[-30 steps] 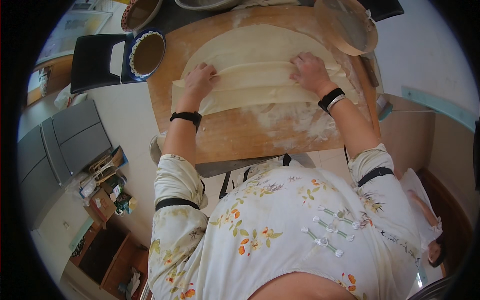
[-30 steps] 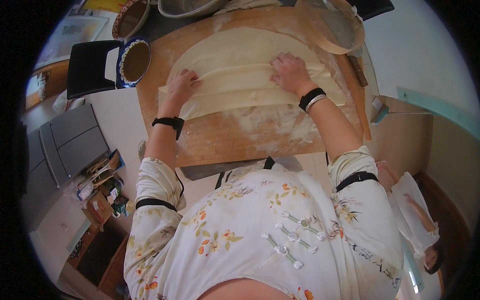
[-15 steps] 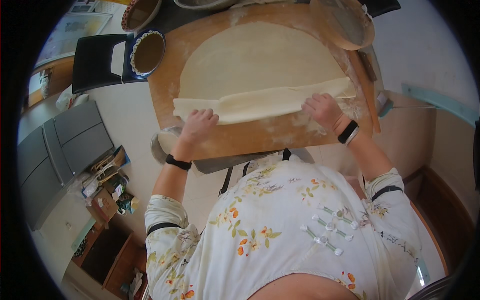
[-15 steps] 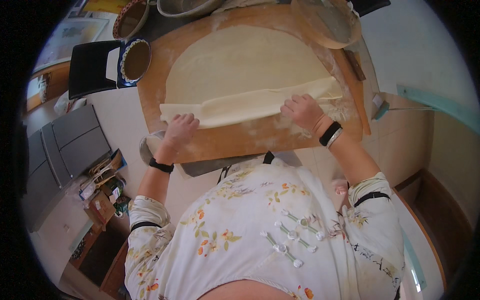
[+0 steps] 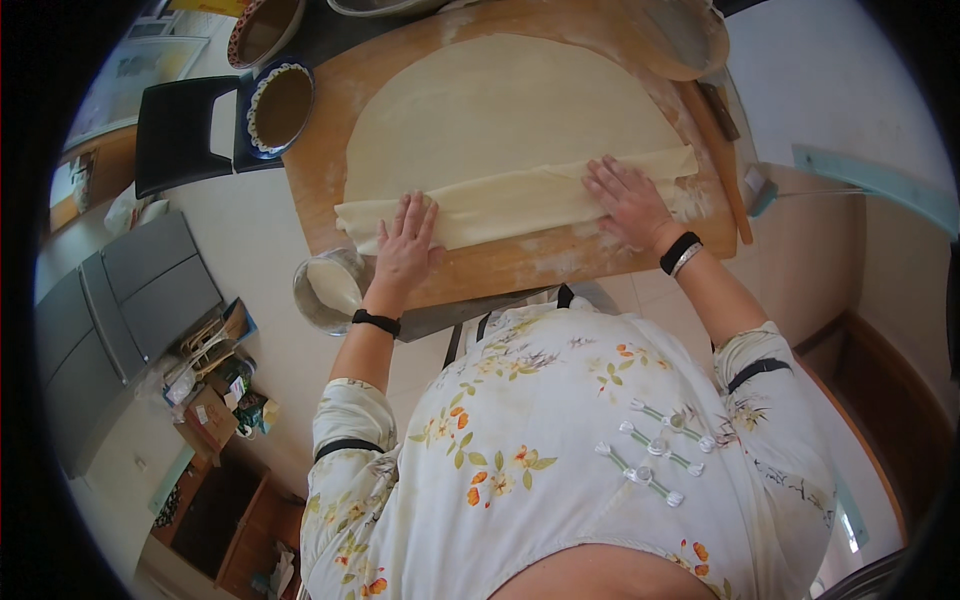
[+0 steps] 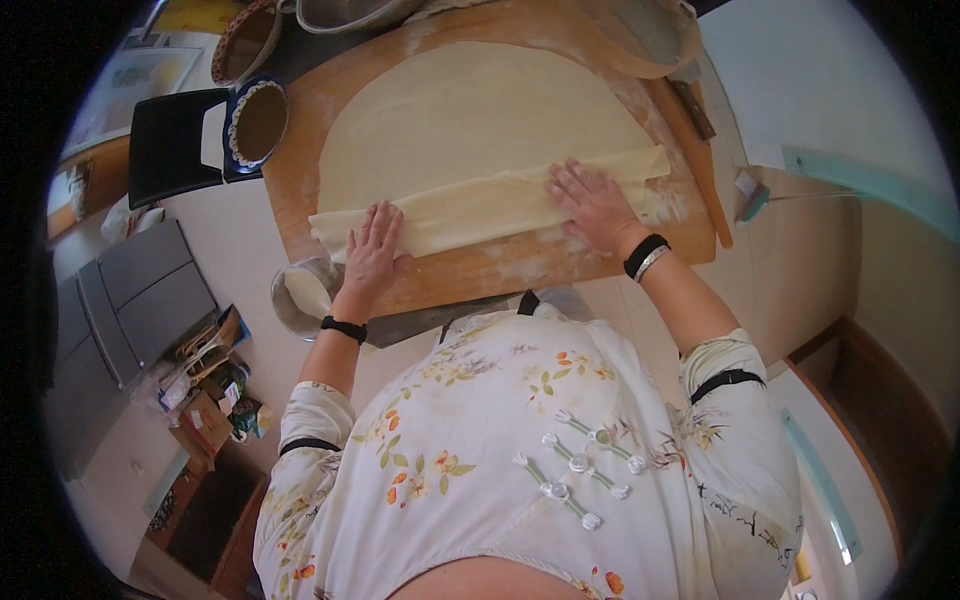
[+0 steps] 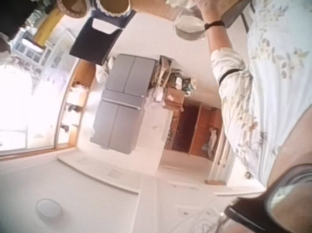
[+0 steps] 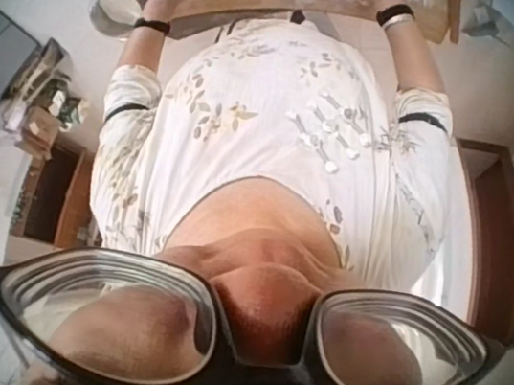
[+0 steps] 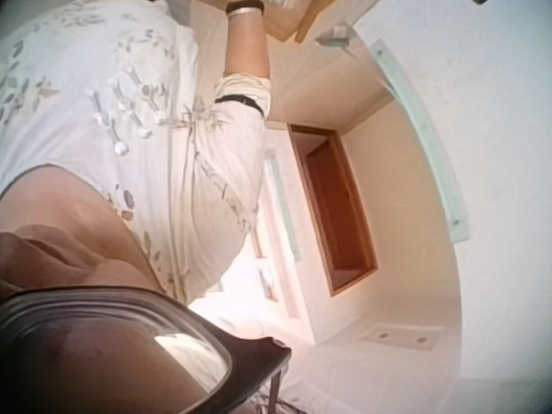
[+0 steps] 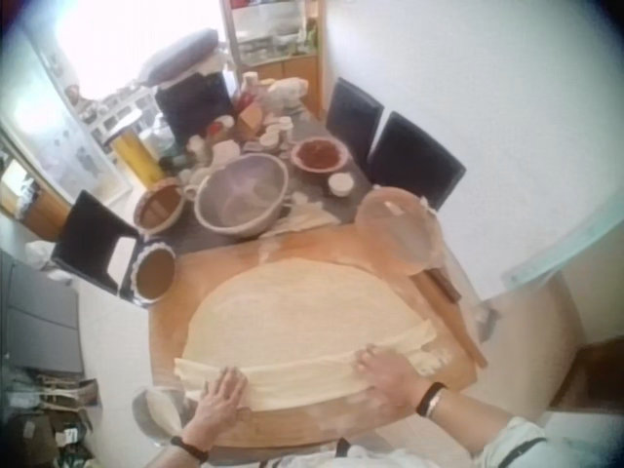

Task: The person takes a bowl of flour and pours some onto a wooden board. They then take a sheet of dough, spread it on the board, and fold it multiple times before cutting it into strips with a knife.

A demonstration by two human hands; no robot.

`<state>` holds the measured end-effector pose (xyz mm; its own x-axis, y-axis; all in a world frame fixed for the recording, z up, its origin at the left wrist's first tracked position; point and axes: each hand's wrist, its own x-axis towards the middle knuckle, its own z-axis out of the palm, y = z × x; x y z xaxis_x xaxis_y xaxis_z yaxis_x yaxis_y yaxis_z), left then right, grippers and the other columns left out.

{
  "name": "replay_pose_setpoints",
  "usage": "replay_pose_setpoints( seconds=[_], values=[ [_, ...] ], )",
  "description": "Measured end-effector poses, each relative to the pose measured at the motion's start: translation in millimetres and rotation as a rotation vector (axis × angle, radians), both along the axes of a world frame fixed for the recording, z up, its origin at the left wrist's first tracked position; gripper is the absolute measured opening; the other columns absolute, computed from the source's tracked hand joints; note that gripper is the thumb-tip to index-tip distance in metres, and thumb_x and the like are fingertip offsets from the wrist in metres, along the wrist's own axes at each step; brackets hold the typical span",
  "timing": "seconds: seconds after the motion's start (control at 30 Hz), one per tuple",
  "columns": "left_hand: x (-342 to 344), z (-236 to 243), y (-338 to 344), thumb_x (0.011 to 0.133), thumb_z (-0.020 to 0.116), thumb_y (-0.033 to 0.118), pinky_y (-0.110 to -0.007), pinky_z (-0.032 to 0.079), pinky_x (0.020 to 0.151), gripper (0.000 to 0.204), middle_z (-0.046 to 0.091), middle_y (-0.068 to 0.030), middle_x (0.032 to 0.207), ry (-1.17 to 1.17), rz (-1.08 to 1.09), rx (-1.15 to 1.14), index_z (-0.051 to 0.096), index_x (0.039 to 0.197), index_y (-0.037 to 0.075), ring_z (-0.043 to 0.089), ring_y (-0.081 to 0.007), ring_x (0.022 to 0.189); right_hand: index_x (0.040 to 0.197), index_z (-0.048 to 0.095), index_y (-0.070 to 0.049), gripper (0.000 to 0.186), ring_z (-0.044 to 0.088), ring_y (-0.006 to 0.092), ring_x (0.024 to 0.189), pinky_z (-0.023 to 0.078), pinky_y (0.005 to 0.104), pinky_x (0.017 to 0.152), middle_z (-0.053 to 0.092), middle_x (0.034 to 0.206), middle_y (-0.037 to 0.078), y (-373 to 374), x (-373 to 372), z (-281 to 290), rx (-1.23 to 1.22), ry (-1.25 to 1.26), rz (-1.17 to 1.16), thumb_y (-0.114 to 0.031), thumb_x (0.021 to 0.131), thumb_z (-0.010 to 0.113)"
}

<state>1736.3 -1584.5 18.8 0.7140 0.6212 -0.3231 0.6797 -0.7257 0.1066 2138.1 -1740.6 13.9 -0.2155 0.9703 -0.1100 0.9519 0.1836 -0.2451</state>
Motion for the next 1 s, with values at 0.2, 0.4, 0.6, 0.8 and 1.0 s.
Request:
replay_pose_setpoints(
  seconds=[0.2, 0.4, 0.6, 0.8, 1.0],
  values=[
    [-24.4, -19.2, -50.0, 0.087, 0.074, 0.027, -0.045, 0.047, 0.098, 0.057, 0.057, -0.0127, 0.13, -0.395, 0.488, -0.068, 0.053, 0.136, 0.008, 0.056, -0.0286, 0.116, 0.121, 0.064, -0.008, 0.045, 0.055, 0.0316, 0.125, 0.045, 0.0439, 0.1, 0.06, 0.131, 0.014, -15.3, -13.7, -6.7, 0.036, 0.044, -0.186, -0.022, 0.08, 0.075],
    [-40.7, -29.8, -59.3, 0.091, 0.076, 0.025, -0.03, 0.051, 0.072, 0.039, 0.066, -0.0038, 0.094, -1.024, 1.815, -0.533, 0.058, 0.118, 0.004, 0.064, -0.0163, 0.079, 0.1, 0.065, -0.005, 0.018, 0.07, 0.0242, 0.086, 0.055, 0.0336, 0.074, 0.071, 0.092, 0.009, -53.7, -25.1, -33.7, -0.068, 0.599, -1.049, -0.021, 0.091, 0.067],
    [-54.7, -42.2, -18.2, 0.093, 0.075, 0.031, -0.028, 0.043, 0.056, 0.021, 0.059, 0.0005, 0.073, -1.215, 2.176, -1.078, 0.062, 0.088, 0.015, 0.058, -0.0134, 0.063, 0.093, 0.062, -0.009, 0.02, 0.066, 0.0169, 0.077, 0.05, 0.0307, 0.066, 0.064, 0.079, 0.002, -40.5, 0.9, -50.5, -0.418, 1.851, -1.862, -0.028, 0.097, 0.066],
    [-36.6, -59.8, -14.2, 0.094, 0.071, 0.022, -0.034, 0.049, 0.064, 0.016, 0.065, -0.003, 0.091, -1.384, 1.872, -0.795, 0.063, 0.101, 0.011, 0.063, -0.0164, 0.079, 0.097, 0.064, -0.012, 0.017, 0.063, 0.0177, 0.077, 0.051, 0.0341, 0.069, 0.064, 0.084, 0.002, -17.2, -3.9, -77.2, -0.286, 1.597, -1.618, -0.029, 0.098, 0.064],
    [-3.7, -46.4, -6.6, 0.099, 0.063, 0.018, -0.05, 0.054, 0.097, 0.032, 0.064, -0.0102, 0.125, -1.632, 2.099, -1.242, 0.056, 0.127, 0.005, 0.063, -0.0298, 0.114, 0.105, 0.064, -0.011, 0.016, 0.063, 0.02, 0.082, 0.052, 0.0386, 0.07, 0.067, 0.093, 0.005, 1.4, -9.0, -69.0, -0.361, 1.721, -1.879, -0.025, 0.097, 0.067]
  ],
)
